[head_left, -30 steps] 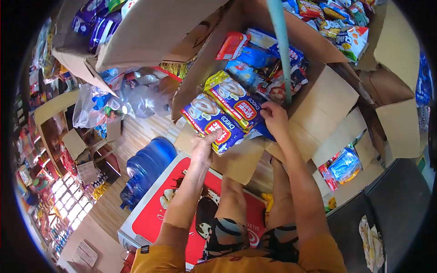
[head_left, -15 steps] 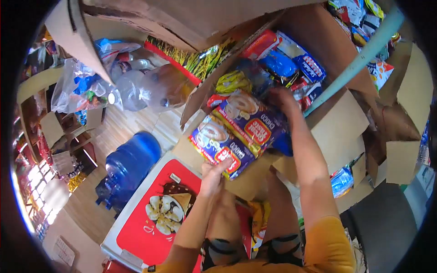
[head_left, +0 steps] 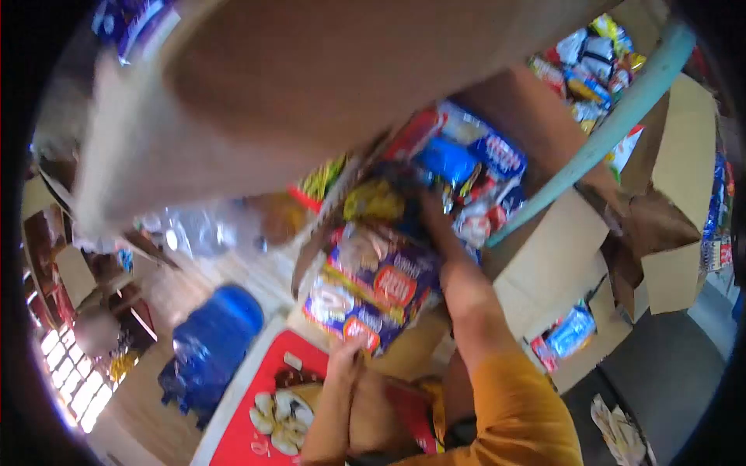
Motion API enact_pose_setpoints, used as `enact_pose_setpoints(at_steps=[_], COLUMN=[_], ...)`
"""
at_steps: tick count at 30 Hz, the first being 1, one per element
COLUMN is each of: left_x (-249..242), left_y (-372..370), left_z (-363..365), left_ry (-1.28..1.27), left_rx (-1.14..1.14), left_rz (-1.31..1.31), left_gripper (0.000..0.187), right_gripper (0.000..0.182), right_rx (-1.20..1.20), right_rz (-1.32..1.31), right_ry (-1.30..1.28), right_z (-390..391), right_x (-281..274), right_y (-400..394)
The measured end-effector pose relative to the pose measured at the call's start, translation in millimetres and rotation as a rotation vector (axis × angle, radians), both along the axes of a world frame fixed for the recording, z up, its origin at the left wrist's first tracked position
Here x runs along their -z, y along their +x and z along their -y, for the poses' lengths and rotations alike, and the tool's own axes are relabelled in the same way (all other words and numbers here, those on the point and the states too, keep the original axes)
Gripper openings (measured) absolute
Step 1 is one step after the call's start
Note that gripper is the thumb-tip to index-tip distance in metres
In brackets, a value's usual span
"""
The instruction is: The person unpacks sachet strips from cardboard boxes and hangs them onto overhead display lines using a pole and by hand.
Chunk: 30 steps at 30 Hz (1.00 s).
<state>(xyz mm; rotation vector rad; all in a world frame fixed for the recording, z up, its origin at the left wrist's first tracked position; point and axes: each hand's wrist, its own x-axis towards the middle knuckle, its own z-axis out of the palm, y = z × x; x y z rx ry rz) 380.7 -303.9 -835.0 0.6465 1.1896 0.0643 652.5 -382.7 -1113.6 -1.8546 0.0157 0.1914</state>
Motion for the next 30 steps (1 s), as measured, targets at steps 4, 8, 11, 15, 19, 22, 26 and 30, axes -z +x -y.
enact_pose_setpoints(at_steps=[4, 8, 11, 15, 19, 22, 26, 30], left_x=[8, -4, -2, -9, -7, -6, -8, -32], left_y=[-3, 1, 0, 2, 2, 3, -3, 1], left_z=[-7, -7, -5, -8, -15, -17, -9, 8], left_ry=[-0.108, -0.087, -0.06, -0.061, -0.035, -0.01, -0.005, 0.013], left_rx=[-0.019, -0.004, -0.004, 0.038, 0.07, 0.064, 0.018, -0.117], left_rz=[0.028, 0.051, 0.066, 0.055, 0.039, 0.054, 0.06, 0.007], left_gripper=[0.053, 0.051, 0.049, 0.05, 0.048, 0.045, 0.046, 0.043], right_gripper=[0.03, 0.042, 0.05, 0.057, 0.056, 0.049, 0.038, 0.026], right_rx=[0.061, 0.305, 0.227, 0.243, 0.279, 0.357, 0.519, 0.368], right_rz=[-0.378, -0.707, -1.117, -0.891, -0.675, -0.723, -0.868, -1.068], right_ry=[0.268, 0.702, 0.502, 0.161, -0.075, 0.239, 0.317, 0.589], right_z=[-1, -4, 13, -7, -4, -15, -21, -3], right_x=[7, 27, 29, -81, -11, -24, -42, -12], right_y=[8, 17, 34, 30, 26, 25, 32, 52])
